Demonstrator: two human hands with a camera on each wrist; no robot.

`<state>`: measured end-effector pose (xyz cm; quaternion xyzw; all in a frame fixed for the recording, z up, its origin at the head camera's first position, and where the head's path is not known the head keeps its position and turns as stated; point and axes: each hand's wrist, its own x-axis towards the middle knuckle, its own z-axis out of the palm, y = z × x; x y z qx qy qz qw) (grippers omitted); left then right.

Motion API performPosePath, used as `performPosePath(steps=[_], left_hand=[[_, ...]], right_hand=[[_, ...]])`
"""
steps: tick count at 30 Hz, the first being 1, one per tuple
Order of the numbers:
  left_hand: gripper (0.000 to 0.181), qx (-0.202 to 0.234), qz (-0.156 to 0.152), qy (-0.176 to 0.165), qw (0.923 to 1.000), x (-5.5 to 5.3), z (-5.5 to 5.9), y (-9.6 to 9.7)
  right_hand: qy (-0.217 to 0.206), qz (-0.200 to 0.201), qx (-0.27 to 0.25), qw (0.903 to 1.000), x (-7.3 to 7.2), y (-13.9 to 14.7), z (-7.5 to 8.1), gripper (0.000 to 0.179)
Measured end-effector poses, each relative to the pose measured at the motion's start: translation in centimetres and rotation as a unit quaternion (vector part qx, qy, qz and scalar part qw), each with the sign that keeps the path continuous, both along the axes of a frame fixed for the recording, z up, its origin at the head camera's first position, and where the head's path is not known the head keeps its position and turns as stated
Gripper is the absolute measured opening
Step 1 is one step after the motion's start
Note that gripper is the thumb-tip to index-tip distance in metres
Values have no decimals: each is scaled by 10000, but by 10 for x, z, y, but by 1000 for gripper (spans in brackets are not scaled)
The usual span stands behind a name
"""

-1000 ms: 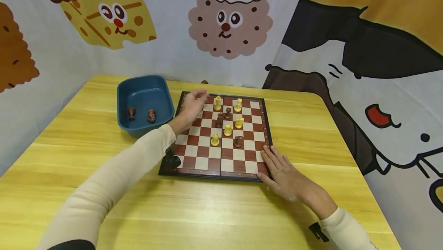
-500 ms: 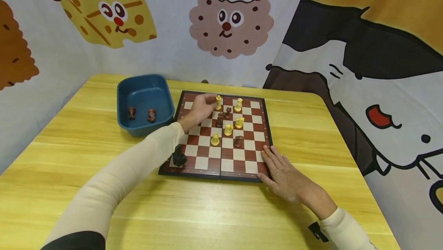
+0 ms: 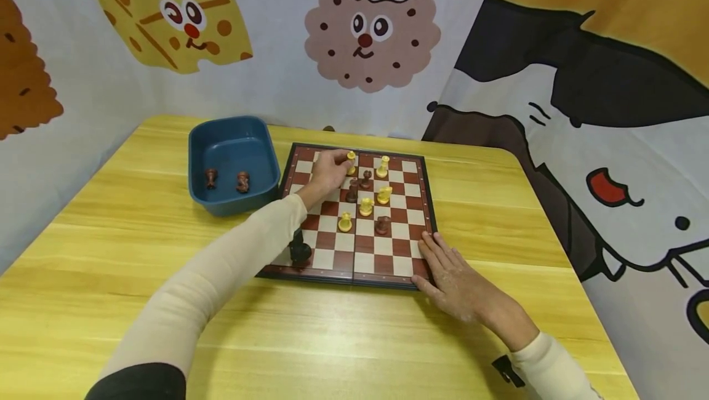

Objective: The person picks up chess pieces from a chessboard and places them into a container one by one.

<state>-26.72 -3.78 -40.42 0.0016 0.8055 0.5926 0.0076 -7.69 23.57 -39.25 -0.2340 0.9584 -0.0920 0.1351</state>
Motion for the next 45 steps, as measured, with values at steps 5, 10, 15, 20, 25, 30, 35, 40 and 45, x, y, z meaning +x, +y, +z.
performPosePath(steps=[5,10,15,20,25,30,35,40,45], left_hand=[[32,-5,34,-12,10000,-2,4,1],[32,-80,79,-44,9999,-1,5,2],[32,-74,56,-39,9999,1,5,3],[34,-136,-49,10,9999,-1,5,2],[35,-9,-192,139,9997,-4,11,1],[34,131,-277,406,9987,-4,25,-2],[37,287,-323,404,9982,1,33,-15],[37,294,-276,306,9987,5,38,-28],[34,214,-187,523,9982,3,50,-39]], right_hand=[[72,68,-103,9999,-3,2,-1,78],[-68,43,23,10000,-4,3,-3,81],[-109,-22,88,9999,-4,3,-5,82],[-108,-51,53,9999,-4,1,-2,80],[-115,-36,47,9999,-2,-1,4,78],[-240,-4,96,9997,-1,-2,8,76],[-393,3,-58,9992,2,-6,5,76],[-544,-24,-146,9984,2,-5,6,78],[-418,-55,-168,9990,0,2,7,78]])
